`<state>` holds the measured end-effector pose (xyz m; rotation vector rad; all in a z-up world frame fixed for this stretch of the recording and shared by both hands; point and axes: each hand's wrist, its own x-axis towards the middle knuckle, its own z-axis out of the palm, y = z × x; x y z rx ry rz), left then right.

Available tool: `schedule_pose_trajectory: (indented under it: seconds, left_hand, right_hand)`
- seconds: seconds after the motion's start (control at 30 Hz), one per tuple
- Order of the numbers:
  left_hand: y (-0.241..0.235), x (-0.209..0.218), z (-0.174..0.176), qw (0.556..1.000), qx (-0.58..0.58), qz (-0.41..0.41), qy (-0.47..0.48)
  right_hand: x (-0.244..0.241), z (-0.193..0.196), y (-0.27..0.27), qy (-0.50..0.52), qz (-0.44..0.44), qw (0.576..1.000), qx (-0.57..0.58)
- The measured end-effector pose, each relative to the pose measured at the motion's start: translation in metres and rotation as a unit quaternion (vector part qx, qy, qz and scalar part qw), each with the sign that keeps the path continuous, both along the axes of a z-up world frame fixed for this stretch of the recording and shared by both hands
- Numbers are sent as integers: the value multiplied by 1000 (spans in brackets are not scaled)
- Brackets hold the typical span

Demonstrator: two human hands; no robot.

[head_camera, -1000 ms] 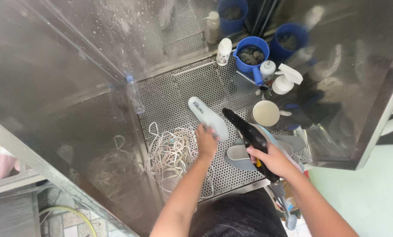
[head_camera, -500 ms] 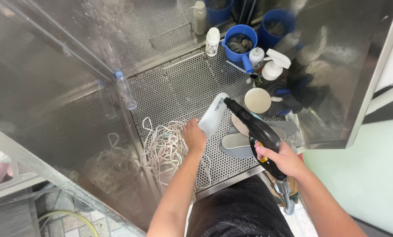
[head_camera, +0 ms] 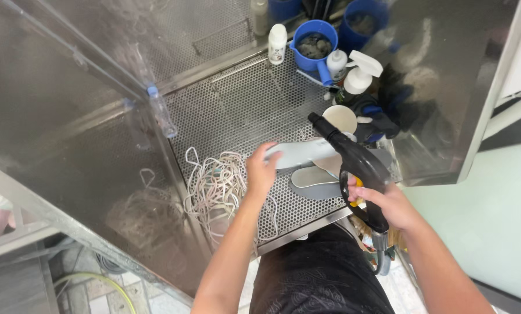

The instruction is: The person uses a high-pressure spray gun to clean the soles and uppers of several shoes inside a metal enclosure. They handle the shoes one by one, rotating them to ensure thorough coverage. After spraying, the person moves to a sink area to rinse the shoes under running water and places them into a basin.

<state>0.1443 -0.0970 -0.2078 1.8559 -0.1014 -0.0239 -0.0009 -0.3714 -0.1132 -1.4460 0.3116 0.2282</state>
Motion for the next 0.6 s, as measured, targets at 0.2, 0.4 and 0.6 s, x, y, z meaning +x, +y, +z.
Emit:
schedule_pose_trajectory:
  seconds: [0.2,0.4,0.6]
  left_hand:
    - [-57,0,5,979,56,25,-195]
    - [37,-49,-38,966,158,187,-78]
    - [118,-138,-56,880,290,280,250]
  right_hand:
    - [15,-1,-11,12,35,998,-49]
    - [52,-44,-33,46,95,994,-25]
    - [103,-70,-39,66,168,982,53]
